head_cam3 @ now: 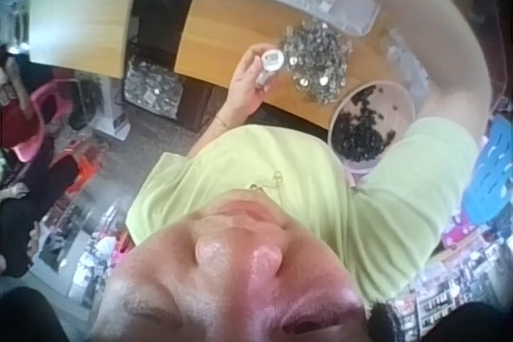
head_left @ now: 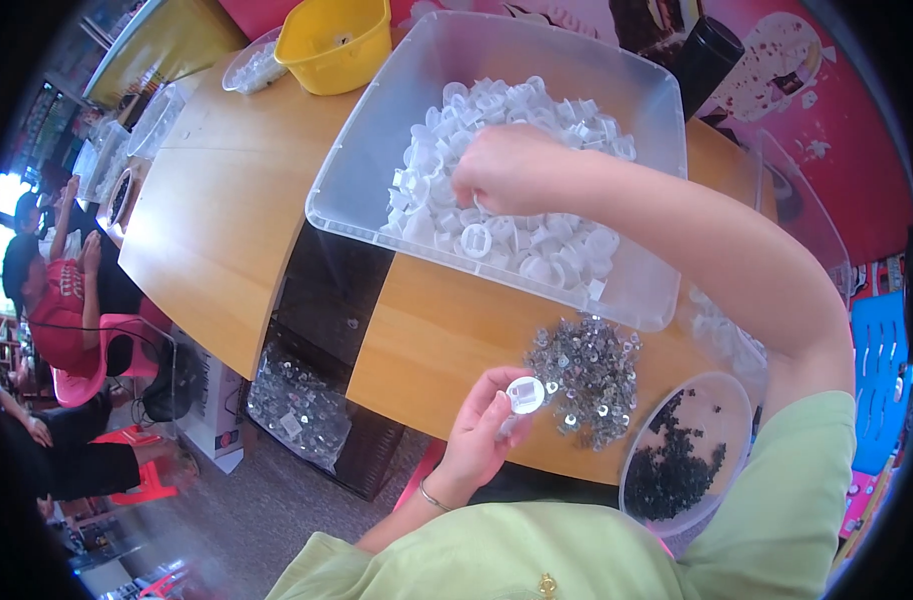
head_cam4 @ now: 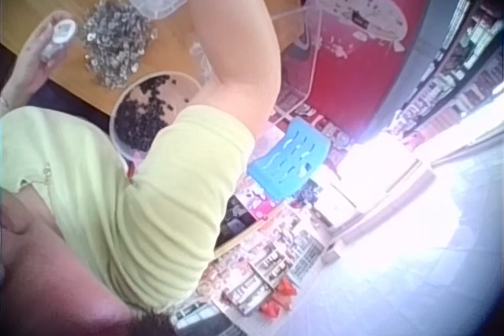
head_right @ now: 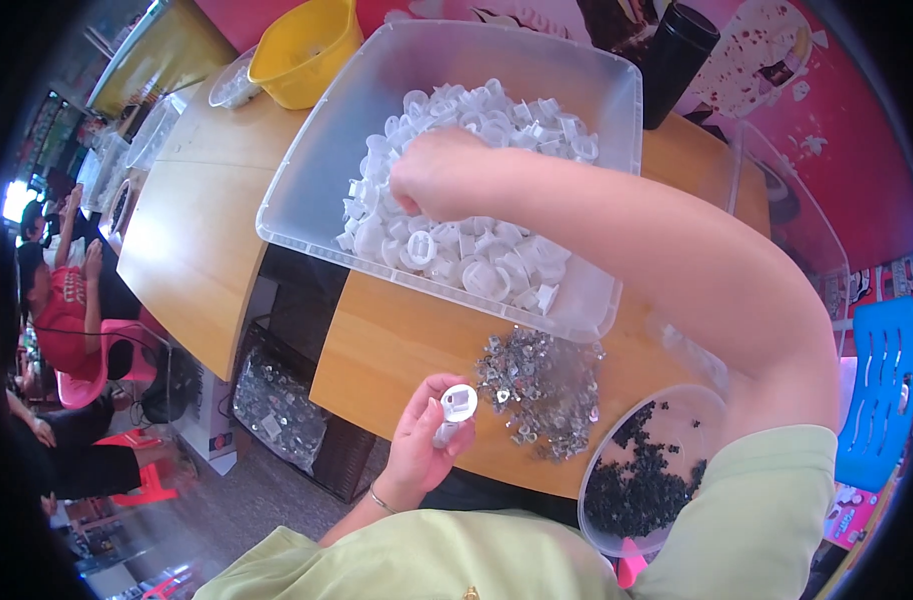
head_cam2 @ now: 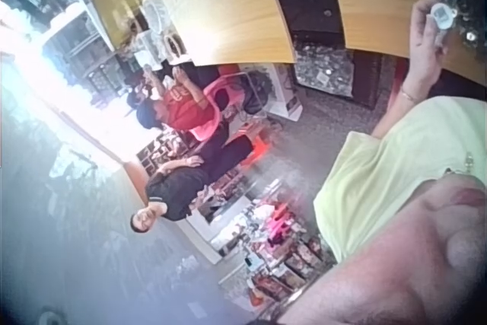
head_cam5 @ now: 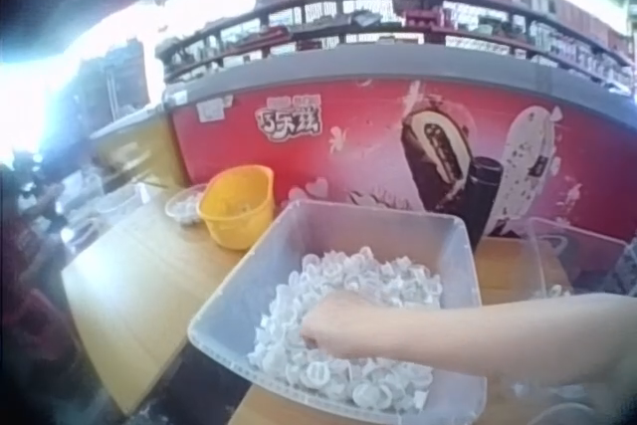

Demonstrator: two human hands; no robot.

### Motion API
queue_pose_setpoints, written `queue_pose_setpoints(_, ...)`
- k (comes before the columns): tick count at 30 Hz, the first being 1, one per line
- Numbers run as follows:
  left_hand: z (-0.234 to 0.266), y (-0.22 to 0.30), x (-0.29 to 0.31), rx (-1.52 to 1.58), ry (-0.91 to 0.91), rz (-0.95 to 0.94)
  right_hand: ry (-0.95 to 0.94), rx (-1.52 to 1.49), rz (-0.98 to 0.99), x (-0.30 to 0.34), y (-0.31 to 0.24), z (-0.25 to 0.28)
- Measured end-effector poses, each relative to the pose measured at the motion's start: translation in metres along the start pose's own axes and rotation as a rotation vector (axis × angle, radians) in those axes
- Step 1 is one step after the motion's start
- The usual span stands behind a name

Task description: The person assembles small parts by taking white plastic housings and metal components from containers and piles on the table, inserting the metal components into the plastic housings by hand, and placing the assembled pieces into a clear tray.

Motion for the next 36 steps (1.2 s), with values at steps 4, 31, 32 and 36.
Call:
queue_pose_setpoints(4,0.001,0.001,0.002,0.005,-0.022,0.001,-0.092,0.008,0.127,-0.017,-0.014,-0.016)
queue_pose_setpoints(31,-0.015,0.058,0.023,0.087,-0.081,-0.280,0.207,-0.913,-0.284,0.075,-0.007,0.052)
queue_pose_setpoints(32,-0.019,0.059,0.022,0.076,-0.093,-0.291,0.239,-1.029,-0.281,0.085,-0.014,0.055)
queue_pose_setpoints(36,-0.033,0.061,0.029,0.046,-0.121,-0.328,0.334,-1.294,-0.217,0.113,-0.049,0.063)
Point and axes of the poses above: each hand's wrist, its own x-axis away from the middle knuckle, its own z-axis out of the back of the hand, y = z × x, the point moved 9 cm from there along -x, towards the middle knuckle, and after that the axes turned 11 degrees about z, right-handed, at the moved point
